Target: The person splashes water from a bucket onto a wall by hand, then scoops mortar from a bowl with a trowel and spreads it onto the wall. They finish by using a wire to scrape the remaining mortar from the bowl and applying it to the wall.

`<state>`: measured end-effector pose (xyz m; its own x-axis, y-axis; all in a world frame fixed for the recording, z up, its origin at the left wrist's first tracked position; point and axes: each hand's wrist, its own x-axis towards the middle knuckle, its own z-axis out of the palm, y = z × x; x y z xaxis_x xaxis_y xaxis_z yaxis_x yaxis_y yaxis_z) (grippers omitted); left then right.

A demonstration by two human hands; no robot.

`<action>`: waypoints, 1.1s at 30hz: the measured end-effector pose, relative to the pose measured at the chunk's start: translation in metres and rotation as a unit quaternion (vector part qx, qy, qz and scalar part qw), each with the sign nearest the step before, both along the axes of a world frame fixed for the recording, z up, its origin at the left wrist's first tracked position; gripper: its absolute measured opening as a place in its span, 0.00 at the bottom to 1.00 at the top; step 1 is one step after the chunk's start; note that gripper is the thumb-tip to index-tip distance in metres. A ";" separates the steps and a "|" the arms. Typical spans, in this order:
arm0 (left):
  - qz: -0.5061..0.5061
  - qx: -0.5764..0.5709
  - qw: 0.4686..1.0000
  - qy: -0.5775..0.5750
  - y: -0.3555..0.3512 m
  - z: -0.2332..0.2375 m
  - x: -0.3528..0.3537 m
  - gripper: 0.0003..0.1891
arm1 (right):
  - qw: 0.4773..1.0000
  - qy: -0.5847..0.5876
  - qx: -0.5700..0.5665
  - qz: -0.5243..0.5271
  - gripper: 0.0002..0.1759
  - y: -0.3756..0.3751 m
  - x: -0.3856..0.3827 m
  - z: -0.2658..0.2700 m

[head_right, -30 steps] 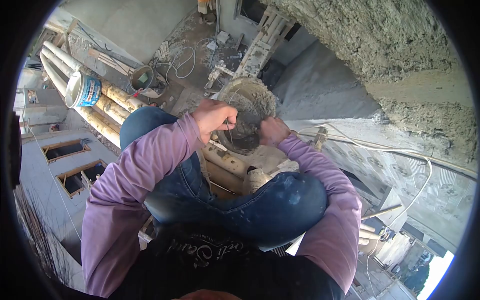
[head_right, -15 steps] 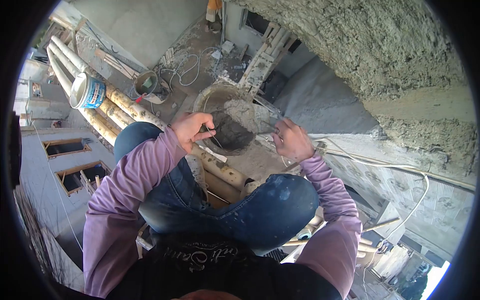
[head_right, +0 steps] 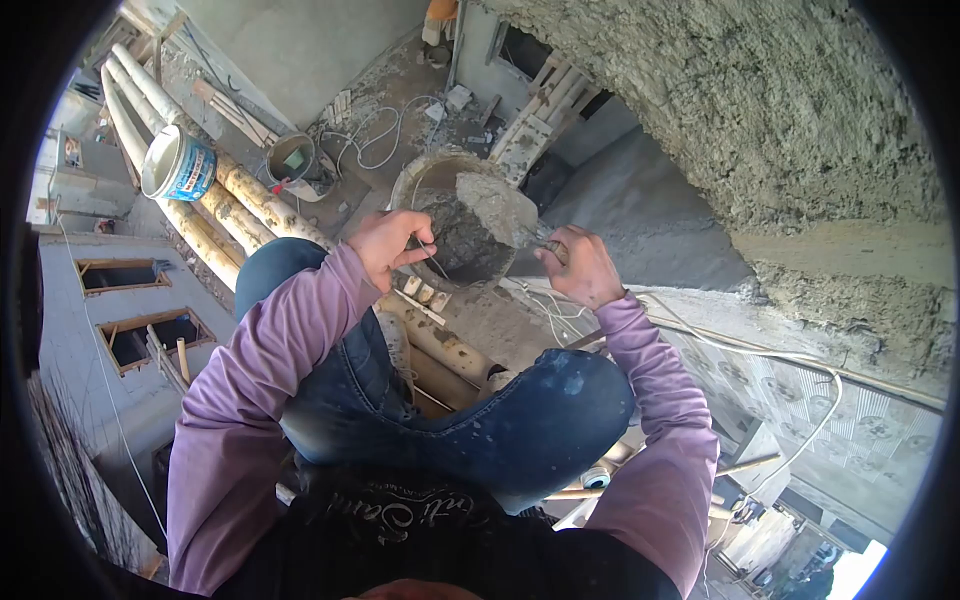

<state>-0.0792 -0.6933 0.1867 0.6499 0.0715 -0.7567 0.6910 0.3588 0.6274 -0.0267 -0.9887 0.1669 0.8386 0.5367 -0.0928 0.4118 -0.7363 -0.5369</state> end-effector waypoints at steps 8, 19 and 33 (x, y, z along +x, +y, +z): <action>-0.004 0.006 0.999 0.046 0.004 -0.002 -0.004 0.08 | 0.969 0.221 0.068 0.088 0.11 0.053 0.027 0.159; -0.053 -0.021 0.998 0.001 0.007 -0.006 -0.011 0.04 | 0.927 -0.141 0.164 -0.307 0.13 -0.054 -0.074 0.165; -0.089 0.048 0.994 -0.050 -0.018 -0.015 0.004 0.04 | 0.946 0.003 -0.307 0.106 0.15 0.020 0.003 -0.040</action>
<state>-0.0757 -0.7109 0.1722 0.7305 0.0186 -0.6827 0.6703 0.1719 0.7219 -0.0240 -0.9690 0.1272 0.7168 0.5360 -0.4460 0.5835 -0.8113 -0.0372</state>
